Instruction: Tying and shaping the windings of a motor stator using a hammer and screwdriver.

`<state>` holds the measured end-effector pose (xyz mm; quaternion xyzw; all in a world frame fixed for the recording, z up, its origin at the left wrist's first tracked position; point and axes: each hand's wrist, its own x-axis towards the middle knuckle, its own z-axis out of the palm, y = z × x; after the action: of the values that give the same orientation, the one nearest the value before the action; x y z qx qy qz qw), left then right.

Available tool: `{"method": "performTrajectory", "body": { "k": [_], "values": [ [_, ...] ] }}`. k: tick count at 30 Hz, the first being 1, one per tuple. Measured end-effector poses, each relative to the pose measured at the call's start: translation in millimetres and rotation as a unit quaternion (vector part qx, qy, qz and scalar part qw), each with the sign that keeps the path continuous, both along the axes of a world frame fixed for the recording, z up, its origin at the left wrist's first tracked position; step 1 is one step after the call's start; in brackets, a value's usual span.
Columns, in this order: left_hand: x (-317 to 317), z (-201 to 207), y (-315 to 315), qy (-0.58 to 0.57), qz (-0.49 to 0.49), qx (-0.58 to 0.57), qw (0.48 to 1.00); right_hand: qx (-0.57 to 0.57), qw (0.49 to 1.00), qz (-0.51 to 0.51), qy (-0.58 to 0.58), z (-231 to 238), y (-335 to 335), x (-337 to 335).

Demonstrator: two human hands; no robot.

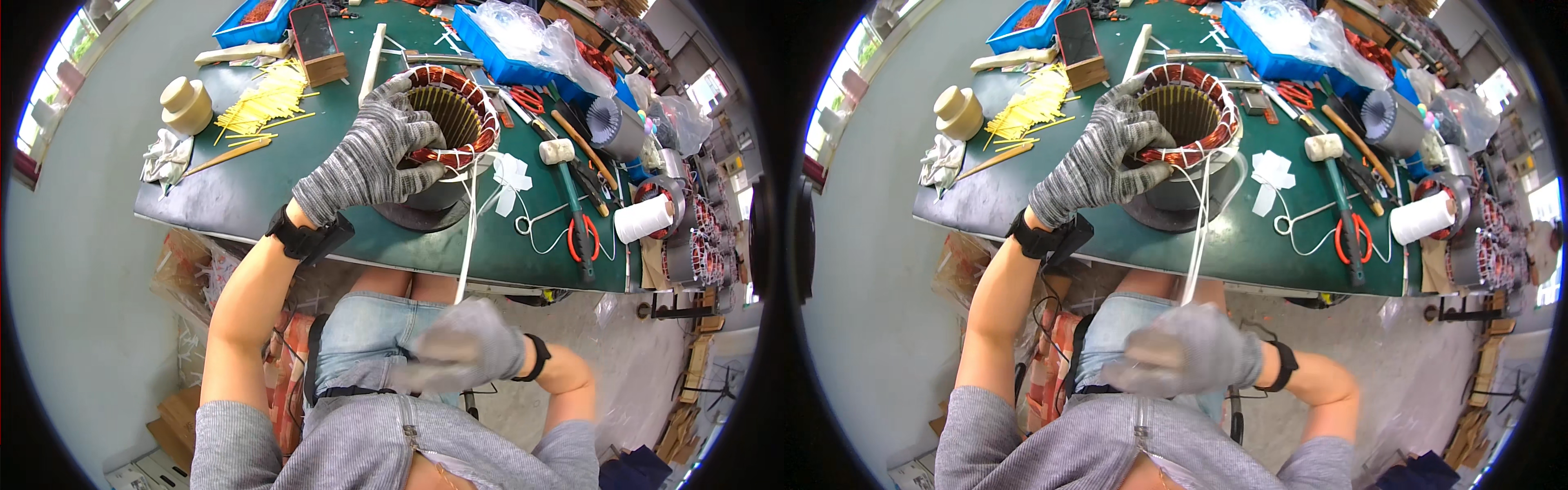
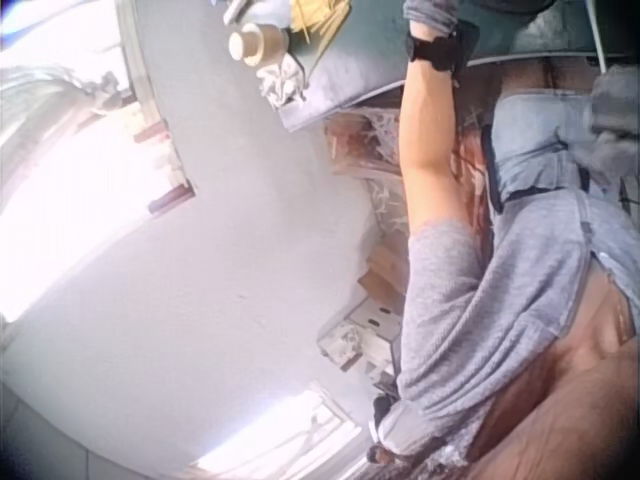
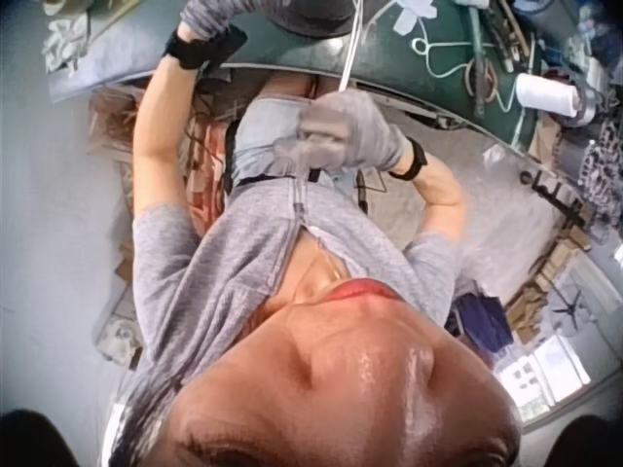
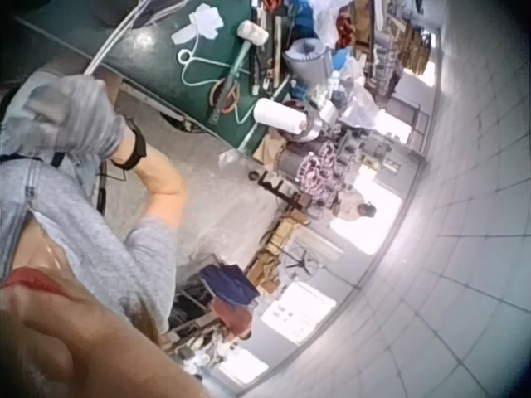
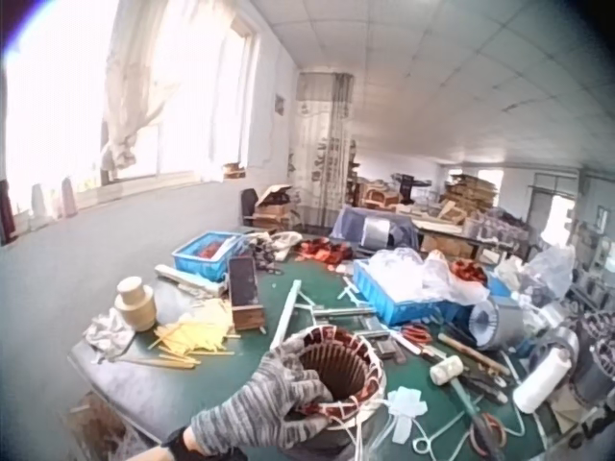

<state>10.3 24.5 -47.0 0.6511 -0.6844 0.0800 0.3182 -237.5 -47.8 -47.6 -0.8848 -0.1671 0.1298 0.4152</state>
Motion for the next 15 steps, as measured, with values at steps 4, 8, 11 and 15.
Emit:
{"method": "performTrajectory", "body": {
  "k": [4,8,11,15],
  "values": [
    [-0.1,4.3,-0.2,-0.005,-0.006,-0.014,1.0,-0.249,0.749,-0.425,-0.442,-9.8,-62.1,29.5],
    [1.1,1.7,-4.9,0.004,-0.016,-0.034,0.999,-0.164,0.753,-0.444,-0.458,-41.1,-119.1,83.4],
    [-0.7,0.2,-4.6,0.007,-0.013,-0.043,0.999,-0.058,0.778,-0.478,-0.404,-56.7,-114.2,82.2],
    [-0.2,-0.4,-2.1,0.001,-0.01,-0.066,0.998,0.046,0.767,-0.485,-0.418,-47.2,-108.4,82.9]
  ]
}}
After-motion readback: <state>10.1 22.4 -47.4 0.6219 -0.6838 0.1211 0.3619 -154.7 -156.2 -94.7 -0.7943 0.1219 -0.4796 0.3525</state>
